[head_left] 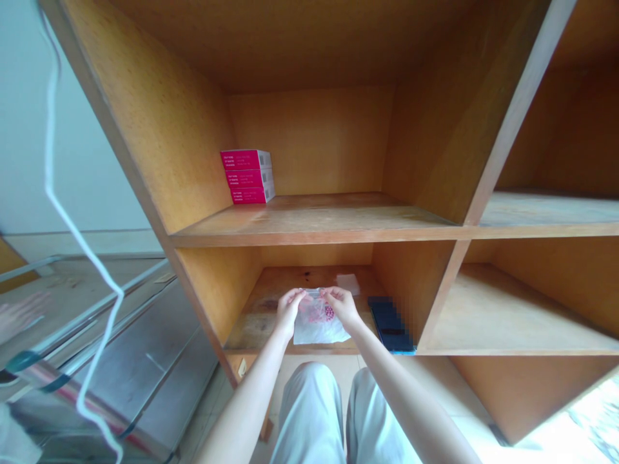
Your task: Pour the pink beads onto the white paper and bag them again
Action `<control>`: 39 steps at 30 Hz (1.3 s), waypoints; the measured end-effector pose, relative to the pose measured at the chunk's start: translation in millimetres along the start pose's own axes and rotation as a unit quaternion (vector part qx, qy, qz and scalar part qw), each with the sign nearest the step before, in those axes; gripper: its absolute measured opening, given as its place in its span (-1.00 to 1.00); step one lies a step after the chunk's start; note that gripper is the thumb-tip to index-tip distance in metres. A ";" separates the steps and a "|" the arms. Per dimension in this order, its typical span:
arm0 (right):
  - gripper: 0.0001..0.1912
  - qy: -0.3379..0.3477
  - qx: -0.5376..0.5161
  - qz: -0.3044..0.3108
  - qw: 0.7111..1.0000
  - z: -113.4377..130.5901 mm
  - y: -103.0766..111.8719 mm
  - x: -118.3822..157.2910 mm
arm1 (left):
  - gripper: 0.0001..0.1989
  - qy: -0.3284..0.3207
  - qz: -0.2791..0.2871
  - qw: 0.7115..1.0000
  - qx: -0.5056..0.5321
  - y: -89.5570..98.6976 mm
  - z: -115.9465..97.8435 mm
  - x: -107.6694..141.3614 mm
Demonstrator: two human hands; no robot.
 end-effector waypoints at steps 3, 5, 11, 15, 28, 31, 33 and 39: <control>-0.68 -0.001 0.010 0.006 1.000 1.3 0.6 0.8 | -0.76 0.015 0.033 0.999 0.004 -1.2 -3.1 0.6; -0.70 -0.001 0.011 0.008 1.000 3.9 0.6 2.1 | -0.75 0.010 0.056 0.998 -0.016 -2.7 -5.8 0.3; -0.73 -0.008 0.000 0.016 1.000 12.7 -3.2 7.0 | -0.74 -0.042 0.081 0.993 -0.070 -4.3 -7.7 -3.7; -0.77 0.003 -0.016 0.025 1.000 10.5 -9.2 7.1 | -0.75 -0.071 0.084 0.989 -0.099 -4.4 -4.1 -5.2; -0.82 0.038 0.082 -0.025 0.996 -0.1 -13.4 0.6 | -0.83 -0.132 0.071 0.967 -0.206 -9.5 -9.3 -5.1; -0.83 0.043 0.090 -0.026 0.995 1.3 -12.7 1.3 | -0.84 -0.148 0.073 0.959 -0.229 -8.9 -8.5 -6.1; -0.82 0.047 0.090 -0.022 0.995 1.4 -12.0 1.6 | -0.83 -0.150 0.077 0.957 -0.237 -7.0 -6.9 -7.6; -0.77 0.030 0.076 0.025 0.996 2.2 -4.0 -0.4 | -0.80 -0.123 0.088 0.958 -0.242 1.1 -7.6 -12.6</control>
Point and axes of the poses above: each hand's wrist, its own x-axis away from the middle knuckle, its own y-axis out of the back of the hand, z = x × y, the point moved 2 cm from there along -x, towards the middle knuckle, and after that the axes turned 11 degrees about x, right-handed, at the moved point
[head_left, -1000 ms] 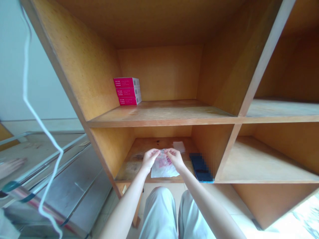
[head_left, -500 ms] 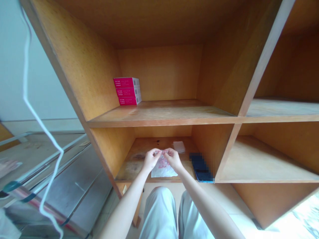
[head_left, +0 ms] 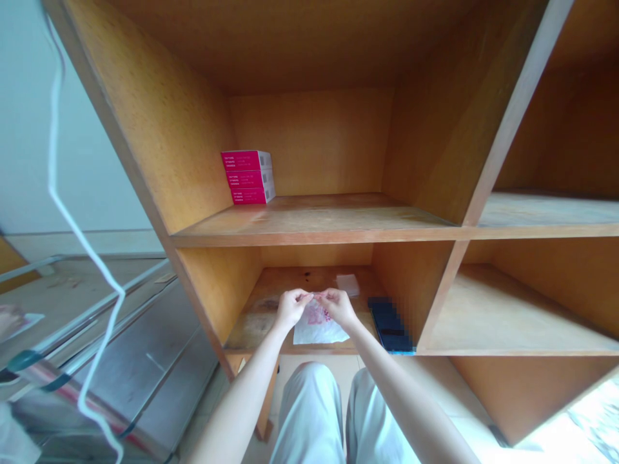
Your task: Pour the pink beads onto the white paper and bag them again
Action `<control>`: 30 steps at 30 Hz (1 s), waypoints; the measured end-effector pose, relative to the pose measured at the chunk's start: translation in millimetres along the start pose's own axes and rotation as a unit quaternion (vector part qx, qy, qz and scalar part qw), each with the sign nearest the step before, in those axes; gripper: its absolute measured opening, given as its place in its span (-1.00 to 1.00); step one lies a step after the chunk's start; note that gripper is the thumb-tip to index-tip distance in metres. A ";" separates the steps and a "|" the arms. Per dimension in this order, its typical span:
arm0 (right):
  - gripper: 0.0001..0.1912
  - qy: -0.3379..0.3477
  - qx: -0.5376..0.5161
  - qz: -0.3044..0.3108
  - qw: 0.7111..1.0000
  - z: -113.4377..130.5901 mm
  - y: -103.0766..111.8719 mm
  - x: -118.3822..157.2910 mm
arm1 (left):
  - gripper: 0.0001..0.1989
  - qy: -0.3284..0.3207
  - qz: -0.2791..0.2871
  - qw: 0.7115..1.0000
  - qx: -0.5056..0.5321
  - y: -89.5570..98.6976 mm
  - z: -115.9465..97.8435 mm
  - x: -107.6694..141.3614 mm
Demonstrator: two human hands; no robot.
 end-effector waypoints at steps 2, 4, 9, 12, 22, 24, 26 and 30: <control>-0.73 -0.010 -0.007 0.030 0.999 2.9 5.2 -0.5 | -0.80 0.020 0.021 1.000 0.011 3.4 -1.0 -1.0; -0.70 -0.021 -0.014 0.065 0.998 7.5 10.5 -0.4 | -0.79 0.041 0.054 0.997 0.025 6.7 -1.9 -2.0; -0.64 -0.040 -0.039 0.105 0.993 16.8 19.4 0.5 | -0.72 0.067 0.094 0.993 0.038 13.2 -1.2 -4.9; -0.62 -0.041 -0.051 0.122 0.990 16.3 20.0 0.6 | -0.70 0.081 0.099 0.991 0.042 13.3 -0.2 -5.9; -0.61 -0.040 -0.077 0.024 0.996 6.4 17.4 2.2 | -0.56 0.185 0.141 0.945 0.231 -1.1 11.2 17.1; -0.61 -0.040 -0.085 0.020 0.995 5.0 14.8 2.5 | -0.61 0.192 0.148 0.943 0.227 -3.4 16.8 21.9; -0.61 -0.044 -0.091 0.017 0.995 3.9 12.6 2.3 | -0.65 0.191 0.141 0.947 0.216 -4.3 22.1 23.7; -0.64 -0.050 -0.122 0.018 0.991 3.1 10.8 1.2 | -0.68 0.174 0.135 0.958 0.184 -1.5 26.5 20.7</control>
Point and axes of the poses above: each hand's wrist, its own x-axis away from the middle knuckle, its own y-axis out of the back of the hand, z = x × y, the point moved 2 cm from there along -x, towards the middle knuckle, and after that the axes turned 11 degrees about x, right-handed, at the moved point
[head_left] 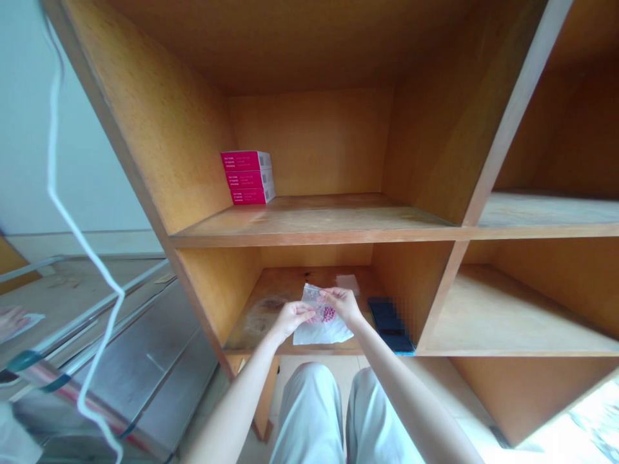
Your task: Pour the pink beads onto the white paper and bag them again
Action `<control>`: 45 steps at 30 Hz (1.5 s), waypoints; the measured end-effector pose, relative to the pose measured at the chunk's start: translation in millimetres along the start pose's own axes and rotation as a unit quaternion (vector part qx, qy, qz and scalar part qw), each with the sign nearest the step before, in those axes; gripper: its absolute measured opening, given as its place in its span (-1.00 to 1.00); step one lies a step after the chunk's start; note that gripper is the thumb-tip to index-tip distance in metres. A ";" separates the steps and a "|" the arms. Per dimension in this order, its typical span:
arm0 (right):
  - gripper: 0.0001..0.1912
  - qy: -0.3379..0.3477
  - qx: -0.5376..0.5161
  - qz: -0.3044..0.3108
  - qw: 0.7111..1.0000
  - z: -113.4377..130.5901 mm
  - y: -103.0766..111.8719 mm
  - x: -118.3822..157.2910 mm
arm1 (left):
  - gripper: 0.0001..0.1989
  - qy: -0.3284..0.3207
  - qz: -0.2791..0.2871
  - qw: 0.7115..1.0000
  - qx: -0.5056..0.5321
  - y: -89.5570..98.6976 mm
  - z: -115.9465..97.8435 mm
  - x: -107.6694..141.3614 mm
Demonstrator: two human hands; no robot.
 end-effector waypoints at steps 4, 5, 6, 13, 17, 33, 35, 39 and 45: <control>-0.61 -0.007 -0.015 0.005 1.000 -2.0 -0.5 -0.6 | -0.69 -0.006 0.007 0.999 -0.035 1.9 -6.2 0.1; -0.60 -0.011 -0.019 0.001 1.000 -2.8 -0.9 -0.7 | -0.68 -0.014 0.008 0.999 -0.042 1.0 -7.4 0.8; -0.59 -0.017 -0.025 -0.005 1.000 -3.7 -1.4 -0.9 | -0.65 -0.030 0.003 0.998 -0.048 -0.5 -8.1 1.7; -0.59 -0.032 -0.041 -0.057 0.997 -7.9 -10.6 -4.5 | -0.30 -0.246 -0.194 0.939 -0.144 -17.1 8.5 9.2; -0.63 -0.036 -0.033 -0.079 0.996 -4.9 -17.8 -3.0 | -0.34 -0.295 -0.243 0.898 -0.220 -27.8 20.8 11.8; -0.52 -0.013 0.047 -0.139 0.989 -64.5 10.9 14.7 | -0.51 -0.150 -0.390 0.804 -0.423 32.5 31.3 -22.4; -0.51 -0.012 0.066 -0.141 0.988 -69.7 12.9 16.4 | -0.51 -0.111 -0.389 0.799 -0.445 39.2 35.9 -31.7; -0.53 -0.006 0.074 -0.142 0.987 -74.0 14.5 16.7 | -0.42 -0.026 -0.368 0.792 -0.487 44.2 46.8 -41.3; -0.59 -0.011 0.059 -0.132 0.989 -80.9 14.3 14.2 | -0.46 -0.001 -0.334 0.779 -0.531 40.0 51.7 -33.4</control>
Point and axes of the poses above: each hand's wrist, its own x-axis away from the middle knuckle, its own y-axis out of the back of the hand, z = x × y, the point moved 2 cm from there along -x, towards the middle knuckle, and after that the axes turned 11 degrees about x, right-handed, at the moved point
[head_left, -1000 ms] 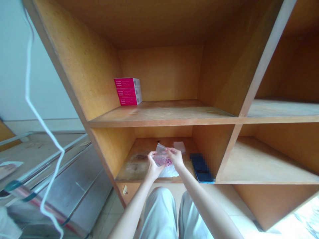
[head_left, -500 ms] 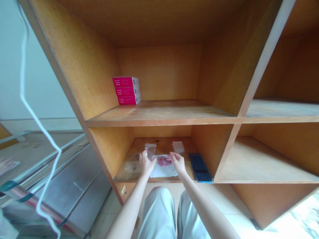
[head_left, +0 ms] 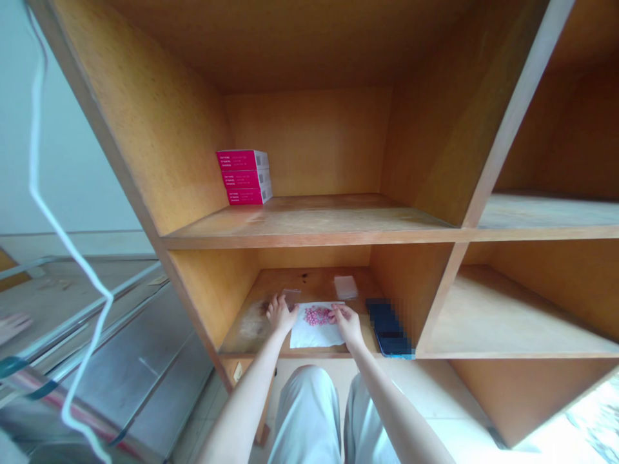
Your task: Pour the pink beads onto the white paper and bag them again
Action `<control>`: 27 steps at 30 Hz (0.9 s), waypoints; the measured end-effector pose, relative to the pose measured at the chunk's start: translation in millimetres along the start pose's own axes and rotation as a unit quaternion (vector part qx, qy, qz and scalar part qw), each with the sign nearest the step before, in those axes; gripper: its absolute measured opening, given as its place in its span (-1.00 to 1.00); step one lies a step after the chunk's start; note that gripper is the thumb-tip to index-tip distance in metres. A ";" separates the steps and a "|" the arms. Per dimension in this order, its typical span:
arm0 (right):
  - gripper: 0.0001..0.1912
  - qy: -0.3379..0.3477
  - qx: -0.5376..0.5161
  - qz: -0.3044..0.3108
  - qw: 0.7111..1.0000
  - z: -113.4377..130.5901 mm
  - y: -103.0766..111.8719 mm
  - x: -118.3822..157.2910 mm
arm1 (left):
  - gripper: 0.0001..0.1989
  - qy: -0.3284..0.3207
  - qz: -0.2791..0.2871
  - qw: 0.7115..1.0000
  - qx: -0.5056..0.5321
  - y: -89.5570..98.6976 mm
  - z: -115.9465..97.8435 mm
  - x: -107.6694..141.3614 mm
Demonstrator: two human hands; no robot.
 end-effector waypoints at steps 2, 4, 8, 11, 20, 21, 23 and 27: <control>-0.58 -0.007 -0.002 0.000 1.000 -1.3 -0.9 -0.3 | -0.53 -0.026 0.014 0.999 -0.011 2.6 0.3 5.0; -0.58 -0.017 -0.001 -0.003 1.000 -1.3 -1.4 -0.1 | -0.57 -0.043 0.040 0.998 -0.025 4.5 1.0 9.4; -0.61 -0.026 0.001 -0.008 1.000 0.9 -1.0 0.8 | -0.57 -0.042 0.064 0.996 -0.053 6.5 2.1 14.3; -0.63 -0.024 -0.004 -0.007 1.000 1.6 -0.8 1.0 | -0.57 -0.050 0.060 0.995 -0.063 6.2 1.0 16.2; -0.62 0.021 0.071 -0.046 0.996 5.5 6.8 -3.9 | -0.55 -0.058 0.055 0.995 -0.062 5.2 0.6 18.9; -0.64 0.047 0.120 -0.068 0.989 9.3 10.7 -7.0 | -0.54 -0.060 0.053 0.995 -0.062 5.2 0.6 18.9; -0.68 0.101 0.256 -0.107 0.956 18.2 18.8 -15.2 | -0.54 -0.061 0.048 0.995 -0.061 5.4 0.6 18.9; -0.58 0.139 0.514 -0.094 0.841 27.3 27.8 -36.2 | -0.53 -0.059 0.042 0.995 -0.062 6.4 0.0 19.5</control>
Point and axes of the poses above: each hand's wrist, its own x-axis away from the middle knuckle, its own y-axis out of the back of the hand, z = x × y, the point moved 2 cm from there along -x, towards the middle knuckle, and after that the axes turned 11 degrees about x, right-handed, at the moved point
